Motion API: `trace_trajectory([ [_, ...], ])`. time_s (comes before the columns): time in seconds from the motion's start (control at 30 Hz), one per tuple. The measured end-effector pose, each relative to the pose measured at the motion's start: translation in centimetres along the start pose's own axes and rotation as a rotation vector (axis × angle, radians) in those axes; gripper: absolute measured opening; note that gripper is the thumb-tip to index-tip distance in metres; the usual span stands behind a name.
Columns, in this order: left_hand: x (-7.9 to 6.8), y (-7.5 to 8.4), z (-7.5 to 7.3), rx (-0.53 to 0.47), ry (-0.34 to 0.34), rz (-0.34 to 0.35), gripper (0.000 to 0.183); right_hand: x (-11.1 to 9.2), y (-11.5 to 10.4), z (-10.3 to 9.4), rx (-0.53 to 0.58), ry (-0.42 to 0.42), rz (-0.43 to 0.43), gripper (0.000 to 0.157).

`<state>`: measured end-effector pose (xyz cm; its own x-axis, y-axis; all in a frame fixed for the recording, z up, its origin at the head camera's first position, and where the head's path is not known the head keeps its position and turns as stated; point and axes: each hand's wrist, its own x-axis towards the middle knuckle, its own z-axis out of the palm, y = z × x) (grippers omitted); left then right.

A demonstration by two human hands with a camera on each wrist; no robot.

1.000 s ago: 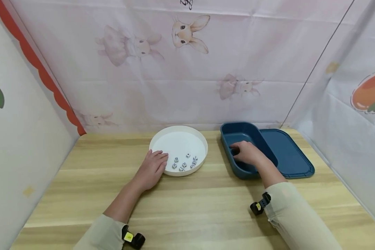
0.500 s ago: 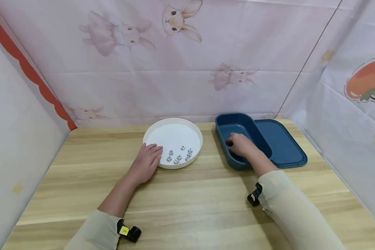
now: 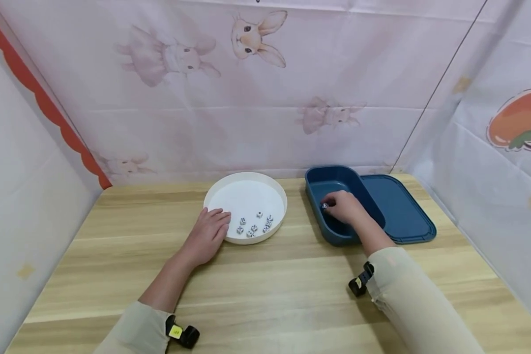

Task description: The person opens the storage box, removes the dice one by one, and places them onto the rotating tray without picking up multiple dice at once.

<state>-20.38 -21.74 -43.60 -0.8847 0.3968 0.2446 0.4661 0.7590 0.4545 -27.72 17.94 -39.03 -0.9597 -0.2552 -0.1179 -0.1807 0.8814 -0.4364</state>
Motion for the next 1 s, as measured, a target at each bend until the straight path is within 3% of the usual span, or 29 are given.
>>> trace_trajectory([
  [0.33, -0.1, -0.1, 0.2, 0.006, 0.017, 0.009, 0.042, -0.2, -0.1, -0.2, 0.064, 0.009, 0.053, 0.02],
  [0.57, 0.1, -0.2, 0.1, 0.014, 0.01, 0.0, 0.042, -0.3, -0.1, -0.4, 0.087, 0.028, 0.031, 0.034],
  [0.8, 0.2, -0.3, 0.1, 0.016, 0.016, -0.003, 0.043, -1.4, -0.6, -1.1, 0.157, 0.158, 0.008, 0.038],
  [1.0, 0.1, -0.3, 0.2, 0.007, 0.014, -0.006, 0.043, -2.5, -1.6, -1.2, 0.307, 0.306, 0.036, 0.053],
])
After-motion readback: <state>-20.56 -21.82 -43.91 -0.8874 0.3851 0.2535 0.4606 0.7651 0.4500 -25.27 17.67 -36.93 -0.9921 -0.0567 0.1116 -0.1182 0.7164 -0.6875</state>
